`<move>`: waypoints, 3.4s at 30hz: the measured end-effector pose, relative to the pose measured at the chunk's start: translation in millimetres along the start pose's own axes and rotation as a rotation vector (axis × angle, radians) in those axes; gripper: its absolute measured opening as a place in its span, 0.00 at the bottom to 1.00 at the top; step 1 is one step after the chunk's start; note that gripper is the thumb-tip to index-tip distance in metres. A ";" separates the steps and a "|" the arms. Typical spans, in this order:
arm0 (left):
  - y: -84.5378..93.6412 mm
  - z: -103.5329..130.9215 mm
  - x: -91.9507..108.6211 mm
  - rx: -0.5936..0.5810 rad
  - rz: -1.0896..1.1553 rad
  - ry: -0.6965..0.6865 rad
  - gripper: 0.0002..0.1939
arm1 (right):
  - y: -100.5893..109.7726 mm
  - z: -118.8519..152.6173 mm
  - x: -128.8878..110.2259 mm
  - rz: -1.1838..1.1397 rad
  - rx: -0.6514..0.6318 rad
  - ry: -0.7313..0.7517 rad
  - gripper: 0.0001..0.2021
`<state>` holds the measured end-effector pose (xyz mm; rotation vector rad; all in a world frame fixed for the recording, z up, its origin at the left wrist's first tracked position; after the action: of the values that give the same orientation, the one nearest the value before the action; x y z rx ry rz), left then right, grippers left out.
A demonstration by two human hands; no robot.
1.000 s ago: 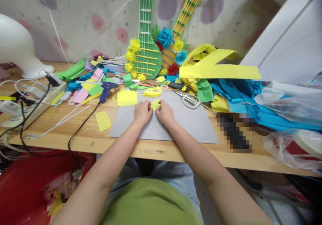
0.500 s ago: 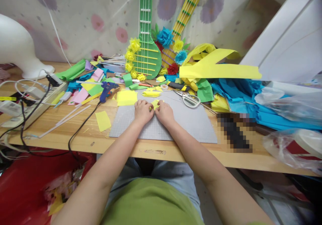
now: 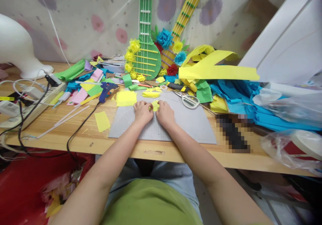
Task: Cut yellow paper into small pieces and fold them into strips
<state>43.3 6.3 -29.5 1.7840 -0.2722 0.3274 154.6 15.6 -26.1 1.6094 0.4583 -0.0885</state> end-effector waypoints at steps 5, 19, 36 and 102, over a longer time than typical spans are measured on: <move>-1.9 -1.3 -4.1 -0.019 0.021 0.020 0.12 | 1.1 0.5 1.7 -0.012 -0.009 -0.009 0.17; 7.8 -6.5 -25.2 -0.109 0.121 -0.093 0.23 | 2.9 -3.8 24.3 -0.239 0.049 -0.030 0.17; 7.9 6.0 -8.7 -0.137 0.087 -0.401 0.25 | -3.0 -9.6 26.1 -0.414 0.056 0.092 0.22; 17.9 8.6 4.0 0.060 0.034 -0.445 0.05 | -5.5 -19.5 26.7 -0.589 0.169 0.251 0.12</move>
<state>41.3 -6.3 -13.8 1.9009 -0.6117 -0.0437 172.9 41.1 -38.0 1.6102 1.1374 -0.3794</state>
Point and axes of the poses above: each hand's wrist, its own z-axis away from the middle knuckle, its own y-axis out of the back of the hand, x = y × z, the point moved 6 cm from there along -z, towards the middle knuckle, and after that the axes turned 5 degrees about -x, right-handed, at the moved point
